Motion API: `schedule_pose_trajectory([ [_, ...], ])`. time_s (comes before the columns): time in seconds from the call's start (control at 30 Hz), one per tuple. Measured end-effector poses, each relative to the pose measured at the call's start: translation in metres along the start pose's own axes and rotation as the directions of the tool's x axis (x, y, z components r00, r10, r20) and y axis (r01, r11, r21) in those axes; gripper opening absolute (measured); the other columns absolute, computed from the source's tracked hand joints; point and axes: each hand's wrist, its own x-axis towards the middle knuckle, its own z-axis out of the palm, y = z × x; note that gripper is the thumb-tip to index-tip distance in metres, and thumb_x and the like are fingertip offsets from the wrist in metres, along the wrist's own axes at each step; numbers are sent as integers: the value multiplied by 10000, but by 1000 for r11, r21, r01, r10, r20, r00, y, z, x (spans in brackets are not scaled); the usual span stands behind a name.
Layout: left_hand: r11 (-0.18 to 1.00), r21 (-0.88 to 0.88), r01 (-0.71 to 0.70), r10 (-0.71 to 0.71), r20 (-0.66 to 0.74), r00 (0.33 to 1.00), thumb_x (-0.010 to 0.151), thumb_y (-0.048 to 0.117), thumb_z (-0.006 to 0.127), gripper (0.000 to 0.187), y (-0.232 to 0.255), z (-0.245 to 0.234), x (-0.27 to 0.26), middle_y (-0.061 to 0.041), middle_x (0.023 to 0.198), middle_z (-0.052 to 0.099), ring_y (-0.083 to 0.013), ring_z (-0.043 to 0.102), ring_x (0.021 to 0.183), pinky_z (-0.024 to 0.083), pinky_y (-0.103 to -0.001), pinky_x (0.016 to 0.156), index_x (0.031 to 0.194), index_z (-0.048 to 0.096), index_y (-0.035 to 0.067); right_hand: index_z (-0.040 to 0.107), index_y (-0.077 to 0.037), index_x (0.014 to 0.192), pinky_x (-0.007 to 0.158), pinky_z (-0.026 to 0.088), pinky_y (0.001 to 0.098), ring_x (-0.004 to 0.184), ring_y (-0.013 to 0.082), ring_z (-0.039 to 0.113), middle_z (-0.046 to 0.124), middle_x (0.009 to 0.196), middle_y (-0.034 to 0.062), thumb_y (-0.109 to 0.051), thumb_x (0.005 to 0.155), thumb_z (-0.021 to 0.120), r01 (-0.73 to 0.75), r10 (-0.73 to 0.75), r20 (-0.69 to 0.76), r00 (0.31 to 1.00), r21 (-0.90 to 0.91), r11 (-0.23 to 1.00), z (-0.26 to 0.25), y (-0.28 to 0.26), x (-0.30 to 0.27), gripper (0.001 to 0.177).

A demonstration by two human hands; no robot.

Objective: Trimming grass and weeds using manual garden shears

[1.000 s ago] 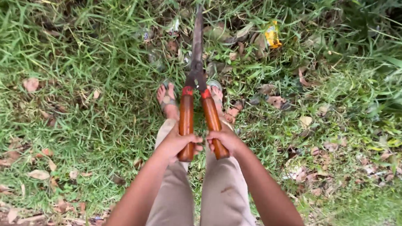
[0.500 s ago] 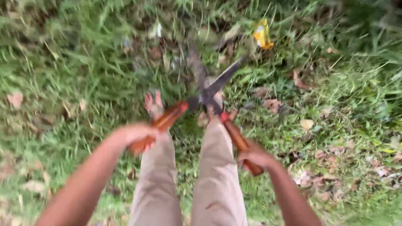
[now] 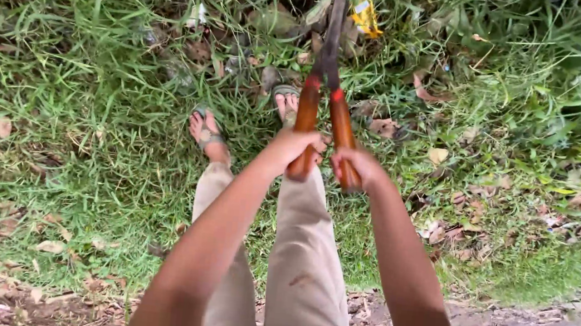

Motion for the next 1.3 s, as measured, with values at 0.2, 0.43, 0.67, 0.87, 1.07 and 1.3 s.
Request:
schedule_pose_trajectory([
  [0.2,872,351,342,-383,52,922,767,182,777,392,36,-106,-59,-113,642,609,-237,604,453,528,-396,398,1059,550,52,550,46,1182,372,510,401,385,284,606,607,586,198,-66,635,748,-38,47,107,993,-92,995,-61,46,-57,593],
  [0.43,921,-37,387,-389,-99,916,705,58,745,420,67,-58,-52,-24,717,537,-148,583,533,588,-251,534,1020,468,82,633,-27,652,386,423,367,335,256,520,538,419,149,-217,634,630,41,-14,117,993,-229,972,4,-43,-27,191],
  [0.67,995,-59,84,-85,-15,996,726,216,798,303,44,-5,22,-147,616,630,-290,662,472,587,-460,404,885,624,25,540,-42,1191,464,569,377,500,228,655,641,684,97,-115,681,761,37,-38,2,999,208,977,-12,20,94,561],
  [0.87,930,332,155,-189,72,979,757,247,762,380,114,-67,-80,-89,602,565,-184,589,444,503,-322,377,997,586,11,561,42,1066,377,489,401,359,276,585,562,505,155,-26,607,687,58,-55,31,998,-105,993,-78,2,-38,481],
  [1.07,838,448,310,-386,87,919,792,315,734,277,115,-83,-68,-57,598,569,-177,577,443,513,-309,403,879,600,89,560,63,1064,344,490,415,352,279,573,561,544,177,-37,651,721,-15,27,126,992,-90,996,-84,9,-33,454],
  [1.3,1000,-23,-18,17,-69,997,748,285,809,310,52,14,78,-191,579,662,-312,686,429,599,-467,389,867,637,57,570,-31,1059,428,540,413,470,217,619,612,657,95,-124,678,696,83,-95,53,994,184,979,-26,-47,83,411],
])
